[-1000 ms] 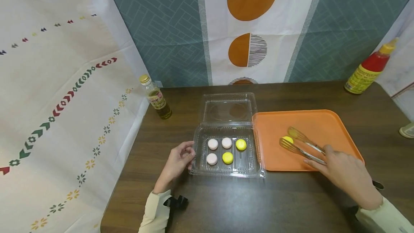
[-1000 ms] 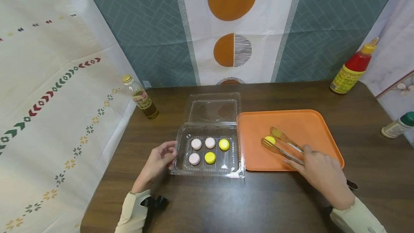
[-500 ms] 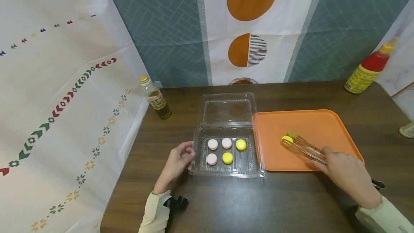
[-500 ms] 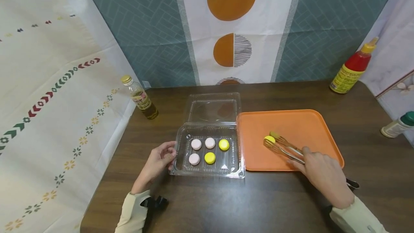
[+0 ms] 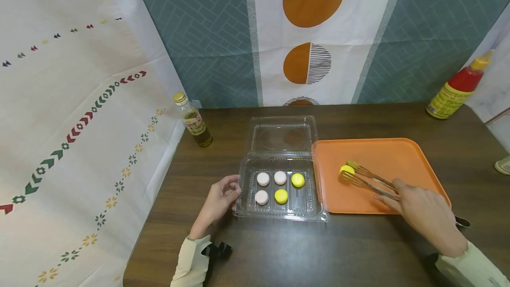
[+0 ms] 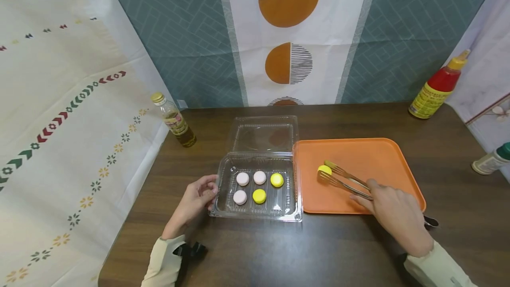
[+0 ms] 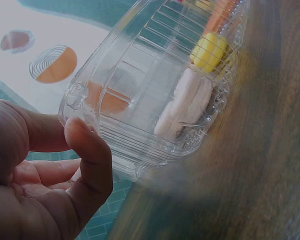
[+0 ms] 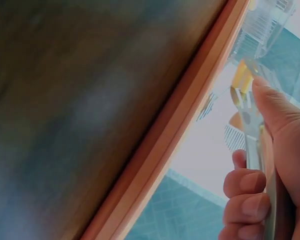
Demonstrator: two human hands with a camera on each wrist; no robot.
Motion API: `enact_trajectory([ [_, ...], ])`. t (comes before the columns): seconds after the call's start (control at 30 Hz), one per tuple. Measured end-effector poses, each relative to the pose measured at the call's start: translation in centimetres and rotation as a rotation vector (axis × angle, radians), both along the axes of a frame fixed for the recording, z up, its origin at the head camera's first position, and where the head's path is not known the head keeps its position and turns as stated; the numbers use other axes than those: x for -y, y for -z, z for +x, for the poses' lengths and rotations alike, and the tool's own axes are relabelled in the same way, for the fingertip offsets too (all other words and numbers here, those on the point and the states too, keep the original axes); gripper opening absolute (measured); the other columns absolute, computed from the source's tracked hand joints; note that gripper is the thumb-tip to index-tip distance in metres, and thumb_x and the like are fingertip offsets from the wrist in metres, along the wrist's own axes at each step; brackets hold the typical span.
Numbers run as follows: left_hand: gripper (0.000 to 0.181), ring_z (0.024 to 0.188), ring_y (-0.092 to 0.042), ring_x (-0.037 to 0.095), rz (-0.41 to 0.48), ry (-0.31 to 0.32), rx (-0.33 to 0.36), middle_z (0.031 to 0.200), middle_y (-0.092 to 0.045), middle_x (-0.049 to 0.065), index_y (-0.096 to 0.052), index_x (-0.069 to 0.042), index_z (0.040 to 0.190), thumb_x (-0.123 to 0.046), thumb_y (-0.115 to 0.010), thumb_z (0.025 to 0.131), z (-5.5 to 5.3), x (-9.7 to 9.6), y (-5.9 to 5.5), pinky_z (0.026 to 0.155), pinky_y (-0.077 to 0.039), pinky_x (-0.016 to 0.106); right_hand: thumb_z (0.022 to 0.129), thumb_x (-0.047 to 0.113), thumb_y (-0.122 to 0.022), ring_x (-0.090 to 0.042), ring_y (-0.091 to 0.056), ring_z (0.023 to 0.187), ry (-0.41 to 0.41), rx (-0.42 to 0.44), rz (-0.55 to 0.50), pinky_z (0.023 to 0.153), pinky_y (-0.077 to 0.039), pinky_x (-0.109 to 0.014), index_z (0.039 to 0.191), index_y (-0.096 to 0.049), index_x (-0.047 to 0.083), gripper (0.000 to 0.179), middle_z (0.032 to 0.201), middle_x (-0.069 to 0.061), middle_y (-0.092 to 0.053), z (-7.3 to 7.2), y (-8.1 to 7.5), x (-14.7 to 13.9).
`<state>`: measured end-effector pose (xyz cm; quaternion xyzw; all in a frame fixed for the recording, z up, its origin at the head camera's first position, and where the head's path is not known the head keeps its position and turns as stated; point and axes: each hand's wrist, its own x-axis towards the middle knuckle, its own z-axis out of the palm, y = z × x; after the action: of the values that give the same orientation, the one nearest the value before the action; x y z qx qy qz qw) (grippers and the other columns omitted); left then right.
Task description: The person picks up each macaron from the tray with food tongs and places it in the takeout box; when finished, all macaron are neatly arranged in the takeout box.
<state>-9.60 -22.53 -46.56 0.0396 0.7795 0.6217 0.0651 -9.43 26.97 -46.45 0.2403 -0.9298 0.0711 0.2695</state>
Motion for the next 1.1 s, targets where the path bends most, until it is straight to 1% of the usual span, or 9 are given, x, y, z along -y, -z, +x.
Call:
enact_trajectory([
  [0.13, 0.037, 0.059, -0.052, 0.013, 0.003, 0.007, -0.004, 0.092, -0.057, 0.016, -0.050, 0.015, 0.134, 0.012, -0.055, 0.097, 0.1, 0.1, 0.0, 0.049, -0.048, 0.025, 0.088, 0.072, -0.056, -0.008, -0.020, 0.040, 0.013, 0.034, -0.014, 0.036, -0.015, -0.026, 0.075, -0.041, 0.013, 0.062, 0.053, 0.010, -0.022, -0.1, -0.1, 0.4],
  [0.2, 0.037, 0.059, -0.052, 0.013, 0.006, 0.009, -0.004, 0.092, -0.057, 0.016, -0.050, 0.015, 0.134, 0.011, -0.055, 0.097, 0.1, 0.1, 0.0, 0.049, -0.048, 0.025, 0.086, 0.072, -0.059, -0.008, -0.020, 0.041, 0.013, 0.037, -0.014, 0.036, -0.015, -0.026, 0.075, -0.043, 0.013, 0.062, 0.053, 0.010, -0.022, -0.1, -0.3, 0.6],
  [0.27, 0.037, 0.059, -0.052, 0.013, 0.004, 0.008, -0.004, 0.092, -0.057, 0.016, -0.050, 0.015, 0.134, 0.011, -0.055, 0.097, 0.1, 0.1, 0.0, 0.049, -0.048, 0.024, 0.086, 0.074, -0.056, -0.008, -0.020, 0.041, 0.005, 0.034, -0.014, 0.036, -0.015, -0.026, 0.076, -0.046, 0.013, 0.063, 0.054, 0.011, -0.022, -0.2, -0.4, 0.9],
  [0.37, 0.037, 0.059, -0.052, 0.013, 0.001, 0.010, -0.012, 0.091, -0.057, 0.015, -0.050, 0.015, 0.134, 0.012, -0.055, 0.097, 0.1, 0.1, 0.0, 0.049, -0.048, 0.024, 0.088, 0.079, -0.045, -0.007, -0.019, 0.041, 0.000, 0.026, -0.023, 0.037, -0.014, -0.026, 0.077, -0.049, 0.014, 0.066, 0.054, 0.013, -0.022, -0.2, -0.6, 1.5],
  [0.47, 0.037, 0.058, -0.052, 0.013, -0.002, 0.012, -0.021, 0.091, -0.057, 0.015, -0.050, 0.015, 0.134, 0.012, -0.055, 0.097, 0.1, 0.1, 0.0, 0.049, -0.048, 0.026, 0.091, 0.080, -0.034, -0.006, -0.017, 0.041, -0.020, 0.019, -0.026, 0.036, -0.013, -0.024, 0.077, -0.048, 0.014, 0.069, 0.055, 0.013, -0.020, -0.2, -0.9, 2.1],
  [0.53, 0.037, 0.057, -0.052, 0.013, 0.002, 0.013, -0.028, 0.090, -0.057, 0.014, -0.050, 0.016, 0.133, 0.012, -0.055, 0.097, 0.1, 0.1, 0.0, 0.049, -0.048, 0.026, 0.091, 0.080, -0.033, -0.005, -0.017, 0.042, -0.035, 0.027, -0.026, 0.037, -0.013, -0.024, 0.077, -0.047, 0.015, 0.068, 0.056, 0.013, -0.020, -0.2, -1.2, 2.5],
  [0.77, 0.037, 0.058, -0.052, 0.012, 0.015, 0.033, -0.064, 0.090, -0.058, 0.015, -0.048, 0.019, 0.132, 0.012, -0.055, 0.097, -0.1, 0.1, 0.1, 0.048, -0.048, 0.025, 0.091, 0.080, -0.031, -0.005, -0.018, 0.043, -0.095, 0.046, 0.004, 0.038, -0.015, -0.024, 0.079, -0.047, 0.015, 0.068, 0.056, 0.013, -0.022, -0.8, -2.5, 4.2],
  [0.9, 0.037, 0.058, -0.053, 0.012, 0.018, 0.034, -0.064, 0.090, -0.057, 0.016, -0.049, 0.019, 0.132, 0.012, -0.056, 0.096, -0.1, 0.1, 0.1, 0.048, -0.049, 0.025, 0.092, 0.079, -0.031, -0.003, -0.016, 0.043, -0.141, 0.055, 0.032, 0.039, -0.014, -0.023, 0.080, -0.045, 0.014, 0.067, 0.057, 0.013, -0.021, -1.1, -3.0, 5.2],
  [1.1, 0.037, 0.058, -0.053, 0.013, 0.026, 0.036, -0.050, 0.091, -0.058, 0.017, -0.048, 0.019, 0.132, 0.012, -0.056, 0.097, -0.1, 0.2, 0.1, 0.048, -0.048, 0.025, 0.089, 0.074, -0.050, -0.001, -0.013, 0.044, -0.195, 0.114, 0.068, 0.040, -0.013, -0.021, 0.078, -0.043, 0.017, 0.059, 0.056, 0.014, -0.019, -1.5, -3.7, 6.5],
])
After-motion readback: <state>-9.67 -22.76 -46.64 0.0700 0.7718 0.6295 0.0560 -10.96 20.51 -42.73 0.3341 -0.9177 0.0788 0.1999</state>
